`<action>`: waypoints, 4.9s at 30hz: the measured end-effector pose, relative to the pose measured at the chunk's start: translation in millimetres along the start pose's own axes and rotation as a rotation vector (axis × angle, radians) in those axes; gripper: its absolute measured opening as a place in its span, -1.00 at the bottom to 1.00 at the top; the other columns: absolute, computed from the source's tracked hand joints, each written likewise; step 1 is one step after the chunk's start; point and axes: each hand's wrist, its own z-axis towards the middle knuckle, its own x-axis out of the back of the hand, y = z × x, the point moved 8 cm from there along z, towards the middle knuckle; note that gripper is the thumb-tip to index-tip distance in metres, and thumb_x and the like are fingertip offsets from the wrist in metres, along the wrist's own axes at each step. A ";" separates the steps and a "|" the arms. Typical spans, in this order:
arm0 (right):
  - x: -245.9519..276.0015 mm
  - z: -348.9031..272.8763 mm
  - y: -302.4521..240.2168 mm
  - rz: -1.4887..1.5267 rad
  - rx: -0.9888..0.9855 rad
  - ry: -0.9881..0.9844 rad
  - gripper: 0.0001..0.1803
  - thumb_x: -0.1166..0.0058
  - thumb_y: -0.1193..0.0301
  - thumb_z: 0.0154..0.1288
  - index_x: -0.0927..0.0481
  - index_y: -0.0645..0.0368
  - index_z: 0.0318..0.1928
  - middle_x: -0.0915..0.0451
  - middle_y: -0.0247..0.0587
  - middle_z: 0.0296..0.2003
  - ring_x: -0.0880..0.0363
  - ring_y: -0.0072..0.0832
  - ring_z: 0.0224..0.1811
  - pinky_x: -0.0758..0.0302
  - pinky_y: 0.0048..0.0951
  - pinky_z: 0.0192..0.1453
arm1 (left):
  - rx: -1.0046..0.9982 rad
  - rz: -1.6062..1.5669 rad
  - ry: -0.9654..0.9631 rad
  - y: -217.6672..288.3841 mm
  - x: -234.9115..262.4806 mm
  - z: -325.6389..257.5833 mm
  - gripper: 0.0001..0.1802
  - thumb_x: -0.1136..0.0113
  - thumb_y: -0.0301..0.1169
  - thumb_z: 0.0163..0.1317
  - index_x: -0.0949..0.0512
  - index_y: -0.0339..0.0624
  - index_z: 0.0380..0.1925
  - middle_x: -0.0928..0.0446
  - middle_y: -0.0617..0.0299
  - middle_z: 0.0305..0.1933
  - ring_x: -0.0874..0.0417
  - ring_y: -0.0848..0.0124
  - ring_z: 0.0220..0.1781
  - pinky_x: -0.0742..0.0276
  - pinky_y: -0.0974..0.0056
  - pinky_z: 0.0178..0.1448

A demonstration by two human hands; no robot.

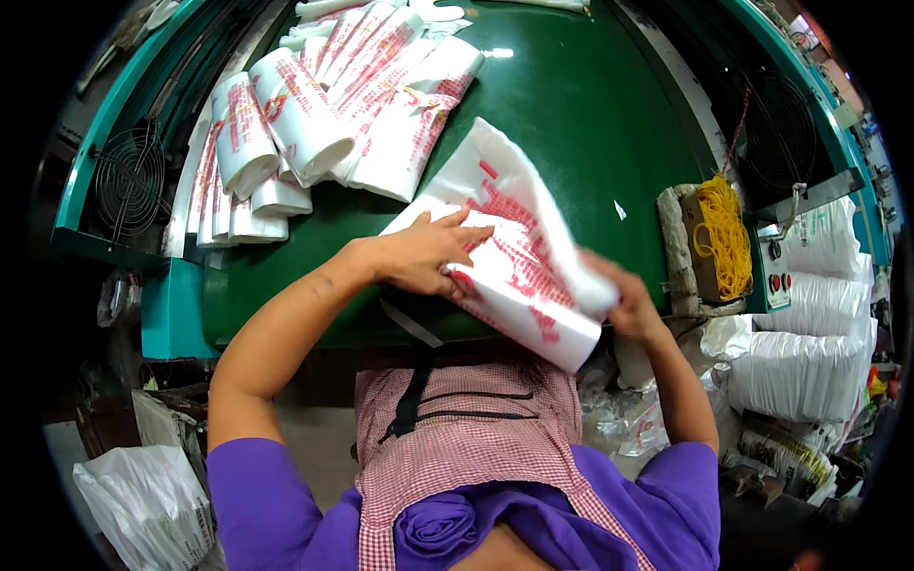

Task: The person folds white plastic bags with red printed text on a green workbench. They repeatedly pick up a bag, fold it into a compact rectangular shape, and secure it with a yellow rubber band. The finished bundles are stacked and eventually placed into a large white sack.

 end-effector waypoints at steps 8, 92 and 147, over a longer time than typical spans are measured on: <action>-12.4 15.6 -2.5 -0.831 0.401 -0.405 -0.49 0.14 0.51 0.22 -0.40 0.00 0.22 -0.23 -0.21 0.36 -0.11 -0.28 0.45 -0.06 -0.15 0.47 | -0.243 0.363 0.269 61.3 60.5 18.9 -0.69 -0.27 -0.49 -0.25 -0.54 -0.08 -0.37 -0.52 0.21 -0.14 -0.54 0.18 -0.05 -0.51 0.10 -0.13; -157.3 392.7 -76.4 -0.068 -0.220 0.087 -0.14 -0.30 0.19 0.03 -0.23 0.30 0.28 -0.44 0.18 0.10 -0.46 -0.05 0.13 -0.40 -0.20 0.19 | 0.449 -1.444 2.038 -185.3 52.4 -297.7 -0.64 0.01 -0.32 0.39 -0.39 -0.29 0.10 -0.50 0.09 0.09 -0.53 0.26 0.12 -0.48 0.11 0.22; -8.9 240.8 4.2 -0.033 -0.821 0.455 0.20 -0.23 0.12 -0.07 0.28 0.23 0.43 -0.15 0.30 0.26 -0.22 0.12 0.29 -0.26 -0.09 0.31 | 0.897 -0.184 0.518 -159.5 115.9 -1.0 -0.55 -0.10 -0.15 0.14 -0.37 -0.28 -0.13 -0.57 -0.18 -0.28 -0.61 -0.16 -0.31 -0.50 -0.13 -0.20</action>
